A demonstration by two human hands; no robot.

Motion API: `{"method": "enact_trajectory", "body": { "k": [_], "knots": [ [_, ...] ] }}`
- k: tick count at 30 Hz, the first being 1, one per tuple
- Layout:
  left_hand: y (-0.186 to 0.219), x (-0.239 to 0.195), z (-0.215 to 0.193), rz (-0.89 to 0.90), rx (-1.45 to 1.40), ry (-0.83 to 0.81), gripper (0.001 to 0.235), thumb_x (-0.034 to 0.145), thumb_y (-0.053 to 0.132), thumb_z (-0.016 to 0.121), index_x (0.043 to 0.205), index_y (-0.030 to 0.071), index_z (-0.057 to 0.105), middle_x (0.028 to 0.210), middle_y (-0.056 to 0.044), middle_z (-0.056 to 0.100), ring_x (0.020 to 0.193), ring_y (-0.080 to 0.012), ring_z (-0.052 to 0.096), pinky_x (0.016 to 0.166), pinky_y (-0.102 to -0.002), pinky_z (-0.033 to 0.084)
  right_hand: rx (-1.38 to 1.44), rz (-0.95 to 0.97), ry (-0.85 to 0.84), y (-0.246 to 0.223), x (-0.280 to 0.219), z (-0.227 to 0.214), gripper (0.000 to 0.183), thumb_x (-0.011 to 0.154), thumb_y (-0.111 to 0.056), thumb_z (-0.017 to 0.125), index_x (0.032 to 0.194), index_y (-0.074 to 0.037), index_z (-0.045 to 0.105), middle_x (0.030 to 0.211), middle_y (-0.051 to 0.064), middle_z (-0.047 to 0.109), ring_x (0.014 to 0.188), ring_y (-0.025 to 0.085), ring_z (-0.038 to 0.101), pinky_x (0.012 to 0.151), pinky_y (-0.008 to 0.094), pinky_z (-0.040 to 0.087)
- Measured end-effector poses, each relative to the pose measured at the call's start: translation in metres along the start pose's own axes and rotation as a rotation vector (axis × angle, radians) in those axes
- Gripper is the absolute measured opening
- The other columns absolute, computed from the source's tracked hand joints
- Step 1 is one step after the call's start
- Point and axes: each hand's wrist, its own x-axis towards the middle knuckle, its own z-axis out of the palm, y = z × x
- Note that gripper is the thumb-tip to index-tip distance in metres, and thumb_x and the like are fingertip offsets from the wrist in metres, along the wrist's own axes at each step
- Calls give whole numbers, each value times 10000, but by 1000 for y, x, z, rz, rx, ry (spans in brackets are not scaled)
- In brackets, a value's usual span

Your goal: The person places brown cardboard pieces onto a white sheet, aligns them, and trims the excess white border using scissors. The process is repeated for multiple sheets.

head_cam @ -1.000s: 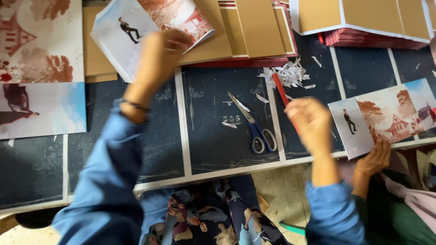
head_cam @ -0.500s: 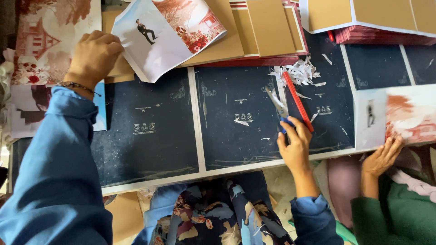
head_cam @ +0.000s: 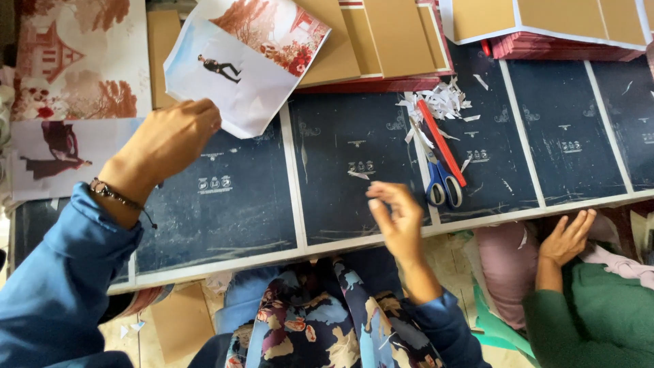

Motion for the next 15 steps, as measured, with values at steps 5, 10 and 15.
{"method": "enact_trajectory", "body": {
  "k": [5,10,15],
  "knots": [
    [-57,-6,59,-4,308,253,178,904,234,808,1076,226,763,1161,49,703,1069,-177,732,874,-316,609,133,61,-175,-7,-16,36,251,923,34,706,1171,48,736,1013,186,751,933,305,795,847,381,614],
    [-101,8,103,62,414,421,66,975,225,718,977,284,749,1126,98,697,1046,-126,722,872,-264,573,157,85,-178,-4,-20,30,251,950,39,670,1194,69,717,1004,212,739,896,301,797,825,391,621],
    [-101,8,87,112,494,392,91,1044,278,653,974,262,708,1071,107,713,1090,-101,719,959,-249,541,207,189,-188,-2,-21,24,270,954,28,667,1219,68,699,987,228,755,847,270,799,804,389,629]
  ]
}}
